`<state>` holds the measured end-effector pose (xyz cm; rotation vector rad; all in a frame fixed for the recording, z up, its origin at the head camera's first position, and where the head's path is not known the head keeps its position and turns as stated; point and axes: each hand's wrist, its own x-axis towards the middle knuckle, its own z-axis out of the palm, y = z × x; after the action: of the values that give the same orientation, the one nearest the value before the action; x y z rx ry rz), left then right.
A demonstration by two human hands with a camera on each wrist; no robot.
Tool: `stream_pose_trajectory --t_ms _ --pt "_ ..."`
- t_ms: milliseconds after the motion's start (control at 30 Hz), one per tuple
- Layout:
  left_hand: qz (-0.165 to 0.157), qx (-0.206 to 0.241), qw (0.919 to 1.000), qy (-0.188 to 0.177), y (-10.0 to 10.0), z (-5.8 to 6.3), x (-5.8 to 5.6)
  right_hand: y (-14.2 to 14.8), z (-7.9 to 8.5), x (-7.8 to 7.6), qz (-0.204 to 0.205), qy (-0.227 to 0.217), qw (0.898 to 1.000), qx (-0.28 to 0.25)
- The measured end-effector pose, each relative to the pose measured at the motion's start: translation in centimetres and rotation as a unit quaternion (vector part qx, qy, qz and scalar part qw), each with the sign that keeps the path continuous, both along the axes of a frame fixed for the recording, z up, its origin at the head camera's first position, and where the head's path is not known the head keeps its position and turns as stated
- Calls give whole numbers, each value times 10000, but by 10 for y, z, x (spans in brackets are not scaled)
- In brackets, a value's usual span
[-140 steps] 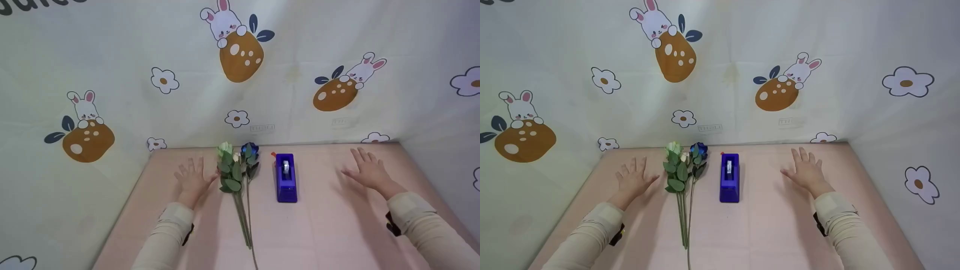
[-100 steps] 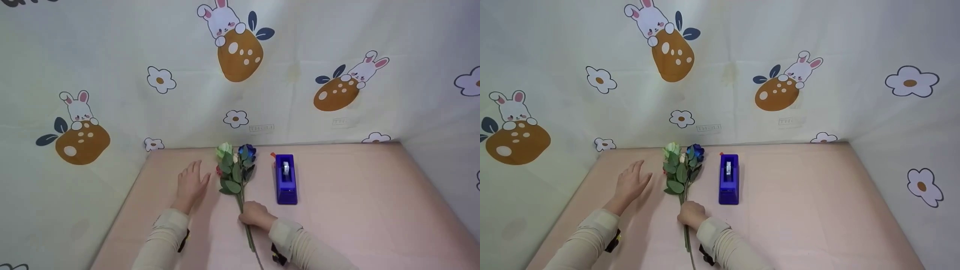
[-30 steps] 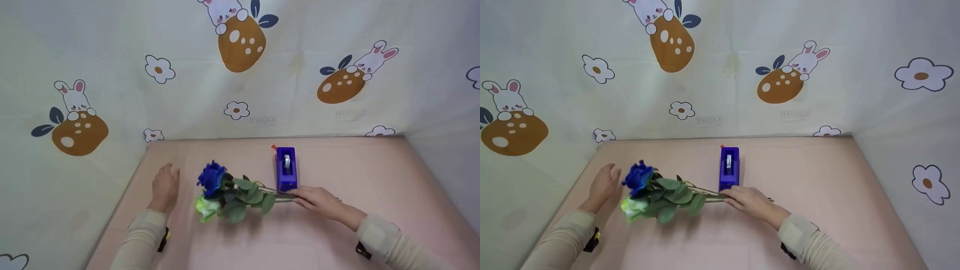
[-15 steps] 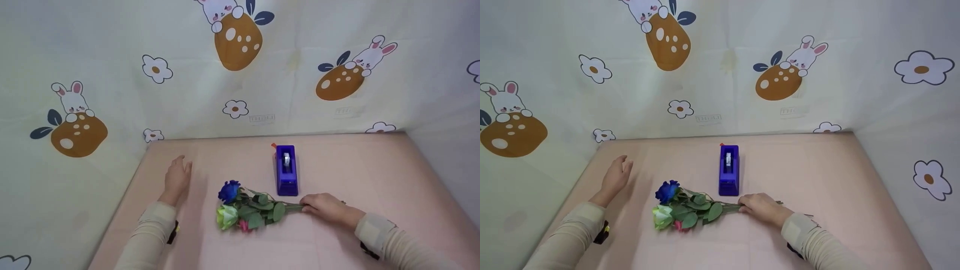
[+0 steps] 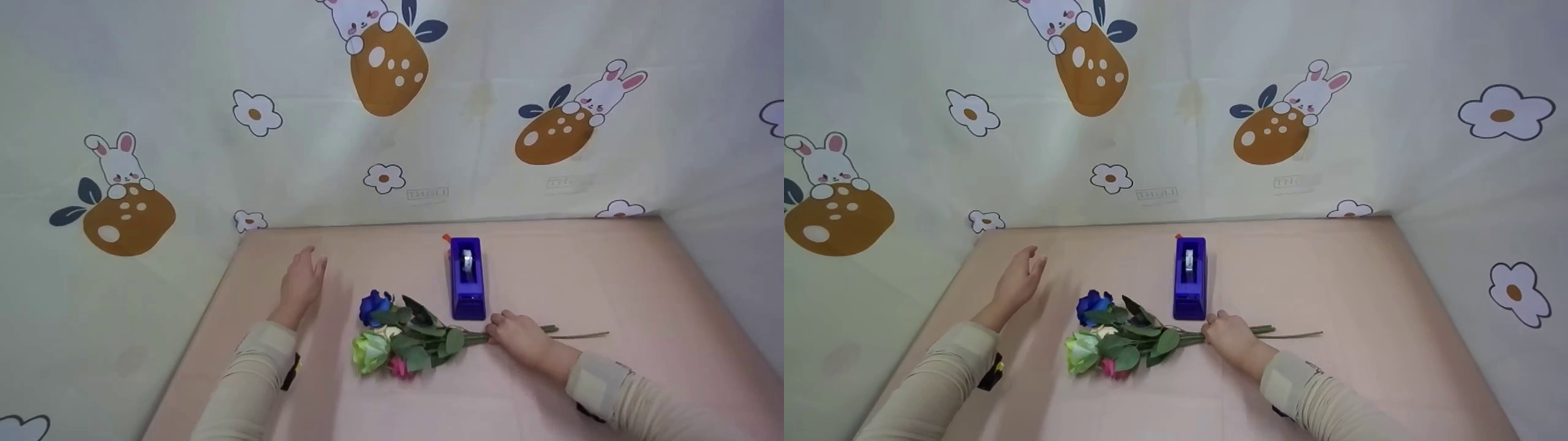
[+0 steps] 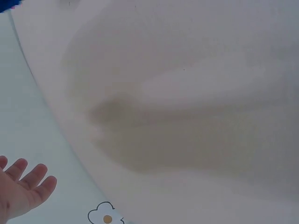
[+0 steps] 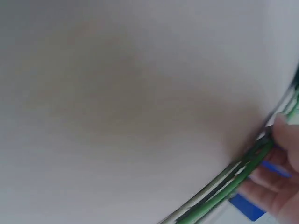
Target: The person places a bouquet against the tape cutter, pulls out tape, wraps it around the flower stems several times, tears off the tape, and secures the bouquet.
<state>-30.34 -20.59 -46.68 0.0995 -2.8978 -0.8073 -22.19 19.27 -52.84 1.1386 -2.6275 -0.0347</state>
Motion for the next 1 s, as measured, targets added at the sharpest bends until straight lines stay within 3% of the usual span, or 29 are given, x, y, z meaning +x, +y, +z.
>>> stream_pose_trajectory --t_ms 200,333,467,567,633,733,833,900,1000 --pt "-112 -2 9999 -102 7 1 -4 -7 -2 10 -111 963 9933 634" --pt "-200 -52 9998 -51 11 5 -6 -10 -4 13 -239 1021 9928 588" --pt "-329 -93 9994 95 20 12 -7 -10 2 12 -276 533 9977 329" --pt "-521 -149 9983 213 33 19 -6 -8 15 9 -457 -259 9986 25" --pt "-690 -180 9972 234 46 25 -5 -5 27 5 -744 -824 9936 -197" --pt "-1079 -354 9934 162 71 35 -1 0 44 -5 -1218 -1544 9787 -596" --pt "-1743 -898 9806 -53 98 43 6 4 55 -20 -1621 -2219 9550 -1114" --pt "-2172 -1196 9682 -329 117 47 10 4 59 -30 -1780 -2743 9299 -1683" --pt "-2534 -1089 9575 -842 142 47 15 2 61 -41 -2079 -3518 8783 -2482"
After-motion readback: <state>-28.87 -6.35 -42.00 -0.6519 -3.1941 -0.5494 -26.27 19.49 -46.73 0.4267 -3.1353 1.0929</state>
